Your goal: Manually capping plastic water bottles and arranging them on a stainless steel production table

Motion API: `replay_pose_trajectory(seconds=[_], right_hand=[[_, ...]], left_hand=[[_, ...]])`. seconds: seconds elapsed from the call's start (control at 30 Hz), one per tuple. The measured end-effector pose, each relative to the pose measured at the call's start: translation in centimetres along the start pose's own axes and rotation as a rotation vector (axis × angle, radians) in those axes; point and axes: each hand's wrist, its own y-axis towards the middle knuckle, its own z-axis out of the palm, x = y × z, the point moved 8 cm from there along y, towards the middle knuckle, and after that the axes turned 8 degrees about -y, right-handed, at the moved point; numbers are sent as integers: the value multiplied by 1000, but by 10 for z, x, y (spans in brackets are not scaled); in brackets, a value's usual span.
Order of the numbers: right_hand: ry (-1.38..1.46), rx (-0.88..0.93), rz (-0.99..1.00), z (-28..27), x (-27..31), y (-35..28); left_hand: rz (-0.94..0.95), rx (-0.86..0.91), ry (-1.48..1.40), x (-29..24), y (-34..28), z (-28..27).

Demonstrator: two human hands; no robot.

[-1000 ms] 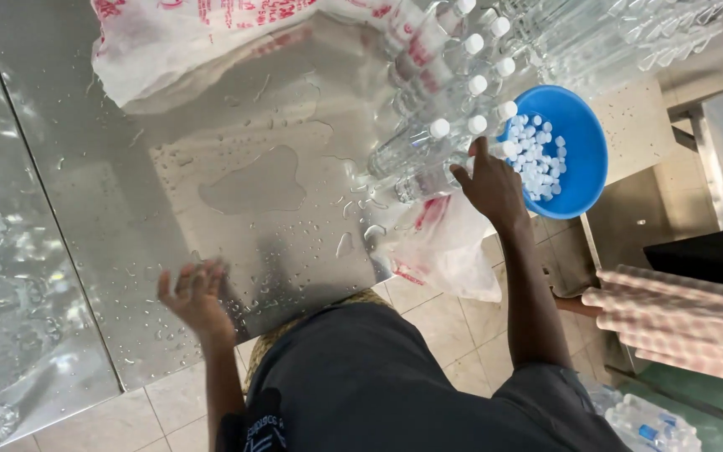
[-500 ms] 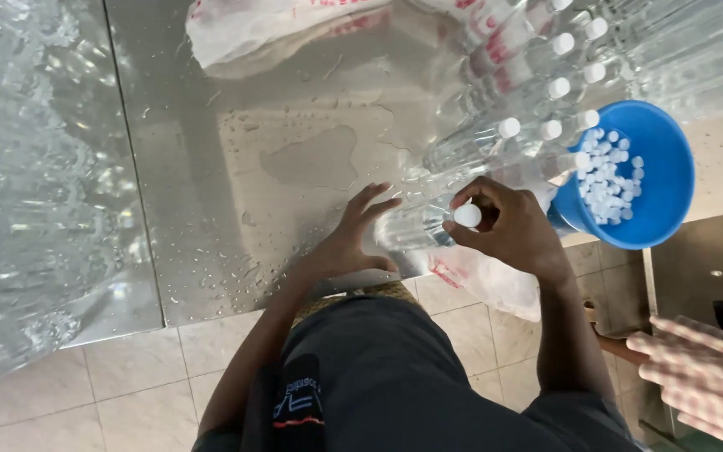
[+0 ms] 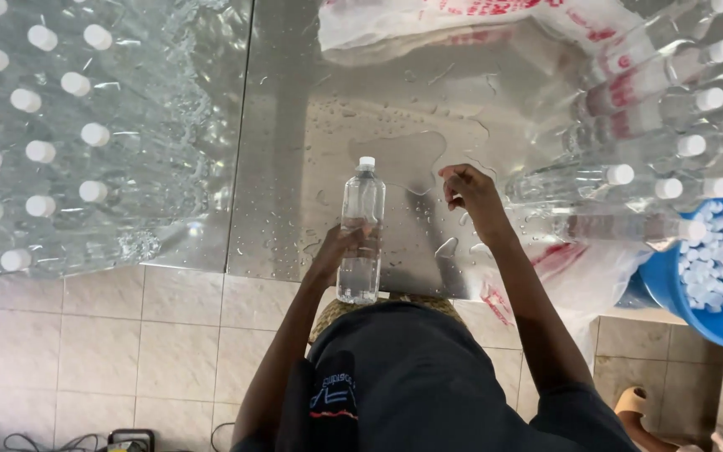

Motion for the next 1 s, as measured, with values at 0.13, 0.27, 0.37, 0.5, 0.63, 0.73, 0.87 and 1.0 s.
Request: replay_pose_trajectory(seconds=[0.13,0.27,0.37,0.5,0.63,0.73,0.87,1.0], right_hand=[[-26,57,71,19,-11,-1],[-176,94,45,25,-12,4],[-405,96,-26,26,25,-14],[-611,67,-186,28,45,-14],[-722,42,-367,31,57,-15],[-781,43,-466,34,71,-14],[-716,148,-495,46,108,-17],[-627,292,-493,58,151,-24]], left_hand=[[-21,-64,-281,-7,-15,12],[-15,-35,-312,-13,-14,20],[-28,-25,-295,-11,-13,24],[-33,7,-253,-25,-14,39],[-27,64,-213,-31,-17,50],[3,103,-165,-45,-30,63],[79,156,-18,-94,-66,94],[141,209,13,-89,-69,88]])
